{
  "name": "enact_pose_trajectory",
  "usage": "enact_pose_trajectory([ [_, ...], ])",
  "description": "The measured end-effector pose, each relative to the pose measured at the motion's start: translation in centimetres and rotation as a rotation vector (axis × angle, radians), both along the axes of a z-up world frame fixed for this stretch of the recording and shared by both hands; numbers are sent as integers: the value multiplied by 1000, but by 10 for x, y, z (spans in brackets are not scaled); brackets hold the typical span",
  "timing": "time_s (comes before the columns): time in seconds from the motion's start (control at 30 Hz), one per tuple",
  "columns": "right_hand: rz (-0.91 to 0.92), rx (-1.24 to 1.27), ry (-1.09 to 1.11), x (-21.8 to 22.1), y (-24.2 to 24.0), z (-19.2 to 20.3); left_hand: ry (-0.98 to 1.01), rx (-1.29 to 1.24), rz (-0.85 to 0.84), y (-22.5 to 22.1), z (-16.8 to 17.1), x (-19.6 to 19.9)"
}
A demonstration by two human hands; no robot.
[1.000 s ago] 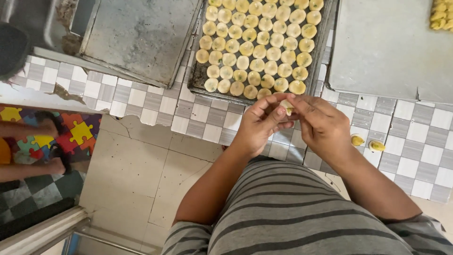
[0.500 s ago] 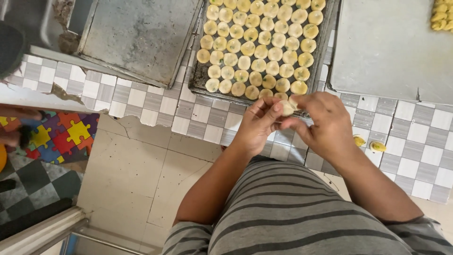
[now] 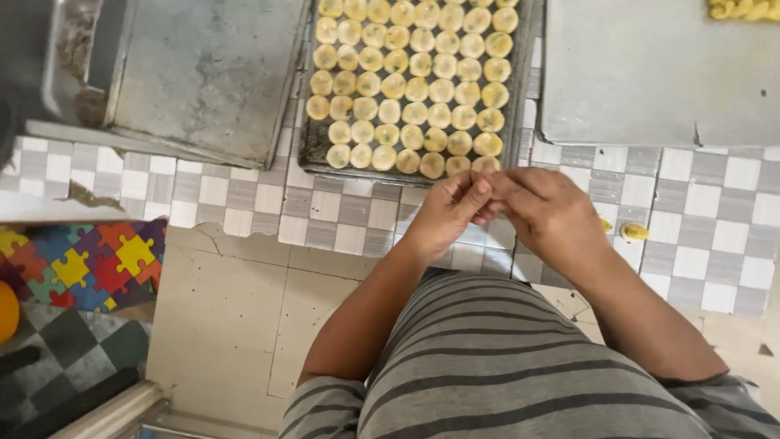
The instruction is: Shaping small pieces of dough into balls and arranging them in rows on a baking tray.
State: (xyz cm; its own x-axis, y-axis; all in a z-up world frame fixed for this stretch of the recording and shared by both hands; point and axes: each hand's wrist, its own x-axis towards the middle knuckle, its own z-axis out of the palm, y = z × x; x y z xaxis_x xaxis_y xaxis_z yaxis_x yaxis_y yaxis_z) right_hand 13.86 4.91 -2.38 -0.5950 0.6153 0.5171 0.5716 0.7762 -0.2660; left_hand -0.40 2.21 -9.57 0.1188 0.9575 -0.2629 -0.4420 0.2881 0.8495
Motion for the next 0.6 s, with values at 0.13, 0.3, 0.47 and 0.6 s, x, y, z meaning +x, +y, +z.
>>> enact_pose_trajectory([
  [0.13, -240, 6, -155, 68, 20, -30, 169, 18, -98, 6, 21, 3],
  [0.3, -743, 61, -521, 201, 50, -141, 330, -202, -195, 9, 28, 23],
  [0.47, -830, -69, -642, 221, 49, -176, 295, -209, -207, 10, 6, 46],
  [0.6, -705, -578, -447, 197, 45, -100, 330, -218, -167, 9, 17, 58],
])
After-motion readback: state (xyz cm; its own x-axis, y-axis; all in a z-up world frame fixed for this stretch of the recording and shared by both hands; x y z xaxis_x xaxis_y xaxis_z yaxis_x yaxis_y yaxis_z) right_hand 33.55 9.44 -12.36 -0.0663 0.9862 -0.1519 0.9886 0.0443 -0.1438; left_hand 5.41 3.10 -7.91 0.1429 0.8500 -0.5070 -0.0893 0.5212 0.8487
